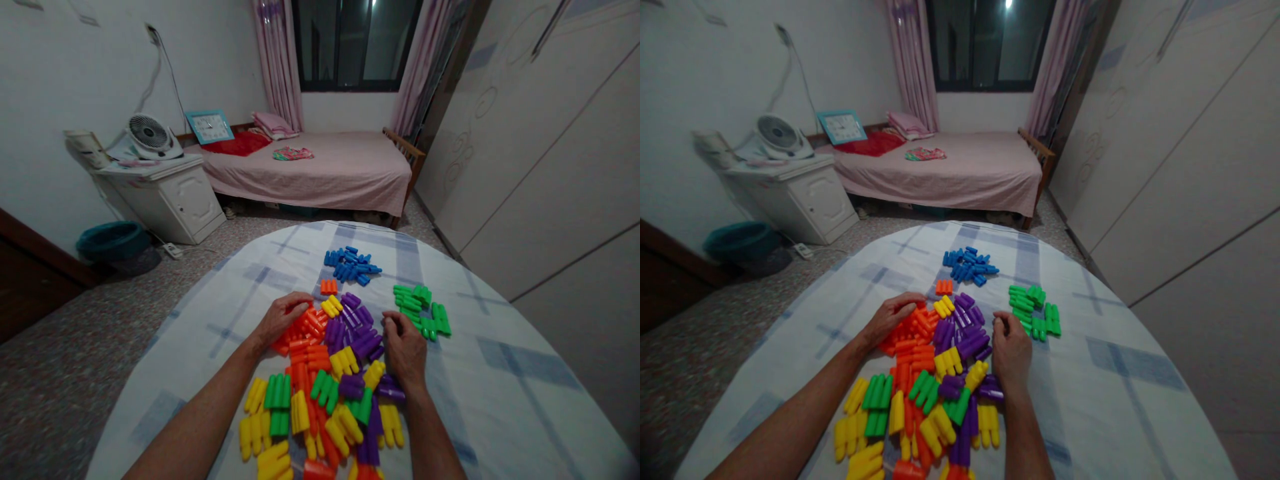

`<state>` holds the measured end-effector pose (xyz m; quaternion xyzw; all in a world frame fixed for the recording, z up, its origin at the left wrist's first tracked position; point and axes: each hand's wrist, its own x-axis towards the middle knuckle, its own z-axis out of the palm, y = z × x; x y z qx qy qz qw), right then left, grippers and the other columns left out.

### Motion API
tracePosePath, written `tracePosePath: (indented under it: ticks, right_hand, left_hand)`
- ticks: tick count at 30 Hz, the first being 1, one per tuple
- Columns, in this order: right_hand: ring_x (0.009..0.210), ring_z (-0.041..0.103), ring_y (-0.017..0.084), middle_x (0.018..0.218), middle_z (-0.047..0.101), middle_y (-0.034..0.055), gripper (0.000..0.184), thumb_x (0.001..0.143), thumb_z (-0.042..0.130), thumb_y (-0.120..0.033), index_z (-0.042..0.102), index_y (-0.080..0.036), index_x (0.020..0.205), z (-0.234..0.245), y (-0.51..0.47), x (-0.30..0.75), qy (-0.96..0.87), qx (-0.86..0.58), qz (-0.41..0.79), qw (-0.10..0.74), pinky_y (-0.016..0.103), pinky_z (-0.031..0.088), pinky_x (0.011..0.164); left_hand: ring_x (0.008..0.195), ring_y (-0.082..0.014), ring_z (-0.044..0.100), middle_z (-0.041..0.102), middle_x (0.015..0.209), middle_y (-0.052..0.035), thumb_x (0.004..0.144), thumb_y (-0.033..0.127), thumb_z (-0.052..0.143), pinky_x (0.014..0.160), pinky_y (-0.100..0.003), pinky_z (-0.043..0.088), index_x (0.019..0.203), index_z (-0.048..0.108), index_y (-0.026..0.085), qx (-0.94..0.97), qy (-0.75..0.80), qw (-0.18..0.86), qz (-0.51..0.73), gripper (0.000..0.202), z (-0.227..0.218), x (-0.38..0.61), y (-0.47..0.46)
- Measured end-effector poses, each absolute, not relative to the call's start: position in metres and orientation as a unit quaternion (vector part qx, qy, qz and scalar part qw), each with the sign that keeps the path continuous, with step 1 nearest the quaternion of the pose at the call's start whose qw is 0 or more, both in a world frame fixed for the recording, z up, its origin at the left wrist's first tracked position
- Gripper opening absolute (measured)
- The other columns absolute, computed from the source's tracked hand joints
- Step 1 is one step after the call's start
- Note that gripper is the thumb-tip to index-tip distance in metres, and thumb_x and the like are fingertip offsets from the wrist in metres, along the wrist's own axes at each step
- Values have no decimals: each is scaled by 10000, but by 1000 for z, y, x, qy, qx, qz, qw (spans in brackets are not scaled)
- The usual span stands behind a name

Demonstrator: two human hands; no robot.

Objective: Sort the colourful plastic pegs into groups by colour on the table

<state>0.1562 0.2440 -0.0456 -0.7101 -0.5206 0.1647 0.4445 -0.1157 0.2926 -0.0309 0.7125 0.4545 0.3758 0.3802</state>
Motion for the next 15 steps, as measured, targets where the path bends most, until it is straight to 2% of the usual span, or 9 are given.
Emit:
tracePosePath:
  ticks: [15]
  right_hand:
    - [747, 596, 196, 845, 679, 62, 335, 797, 415, -396, 657, -190, 903, -46, 244, 156, -524, -709, 164, 442, 301, 417, 713]
  left_hand:
    - [1047, -208, 579, 655, 1090, -70, 857, 405, 503, 963, -357, 426, 974, 664, 181, 728, 443, 363, 377, 299, -35, -116, 293]
